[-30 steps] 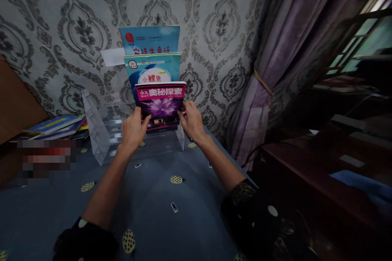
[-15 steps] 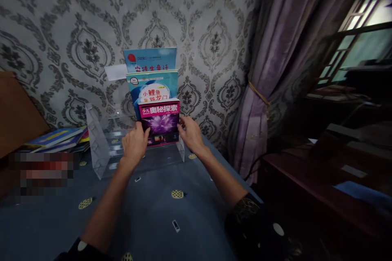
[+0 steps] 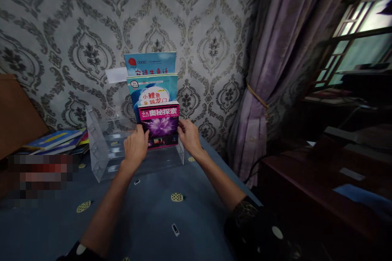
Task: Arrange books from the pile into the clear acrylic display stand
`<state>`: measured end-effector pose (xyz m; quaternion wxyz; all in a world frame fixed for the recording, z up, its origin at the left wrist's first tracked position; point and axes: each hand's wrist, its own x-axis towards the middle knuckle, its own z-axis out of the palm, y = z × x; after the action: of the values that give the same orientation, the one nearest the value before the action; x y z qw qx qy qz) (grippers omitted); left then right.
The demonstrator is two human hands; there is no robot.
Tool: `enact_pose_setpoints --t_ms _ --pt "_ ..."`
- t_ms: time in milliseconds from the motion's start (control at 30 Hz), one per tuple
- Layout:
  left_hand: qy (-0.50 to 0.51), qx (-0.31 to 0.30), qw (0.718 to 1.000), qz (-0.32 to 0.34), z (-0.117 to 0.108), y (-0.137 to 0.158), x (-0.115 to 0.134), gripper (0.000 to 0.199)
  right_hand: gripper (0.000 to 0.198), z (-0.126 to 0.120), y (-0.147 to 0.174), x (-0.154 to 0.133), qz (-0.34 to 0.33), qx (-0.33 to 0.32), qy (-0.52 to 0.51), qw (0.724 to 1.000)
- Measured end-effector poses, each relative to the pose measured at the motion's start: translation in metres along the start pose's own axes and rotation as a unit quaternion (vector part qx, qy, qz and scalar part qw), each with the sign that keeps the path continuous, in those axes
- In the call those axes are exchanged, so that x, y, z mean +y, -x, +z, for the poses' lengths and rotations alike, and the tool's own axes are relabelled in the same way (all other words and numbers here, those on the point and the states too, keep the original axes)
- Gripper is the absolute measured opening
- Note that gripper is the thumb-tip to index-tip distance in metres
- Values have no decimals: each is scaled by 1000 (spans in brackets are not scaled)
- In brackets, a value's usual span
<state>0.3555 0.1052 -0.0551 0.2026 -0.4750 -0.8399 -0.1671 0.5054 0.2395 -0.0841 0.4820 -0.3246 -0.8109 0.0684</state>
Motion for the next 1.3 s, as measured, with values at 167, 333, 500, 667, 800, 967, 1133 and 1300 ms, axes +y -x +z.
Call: enact_pose_setpoints --t_ms 167,333,500,667,800,967,1133,1300 --pt "-10 3 1000 -2 1 0 0 30 30 0 0 0 3 2 -10 1000" --pt "-13 14 1000 -4 2 0 2 28 29 0 0 0 5 4 -18 1000" --pt "-8 14 1000 -8 2 -1 3 28 28 1 1 0 1 7 -24 1000" --pt "0 15 1000 -6 3 -2 2 28 29 0 1 -1 2 2 -23 1000" --pt "4 14 1000 -9 3 -3 2 28 27 -3 0 -1 -2 -9 -26 1000" --pt "0 11 1000 -14 3 -4 2 28 26 -4 0 -1 -2 -13 -27 1000" --pt "-2 8 1000 -18 3 -4 3 28 26 -4 1 -1 -5 -13 -30 999" --pt "-3 6 1000 -15 3 -4 3 27 23 -4 0 -1 2 -15 -28 1000"
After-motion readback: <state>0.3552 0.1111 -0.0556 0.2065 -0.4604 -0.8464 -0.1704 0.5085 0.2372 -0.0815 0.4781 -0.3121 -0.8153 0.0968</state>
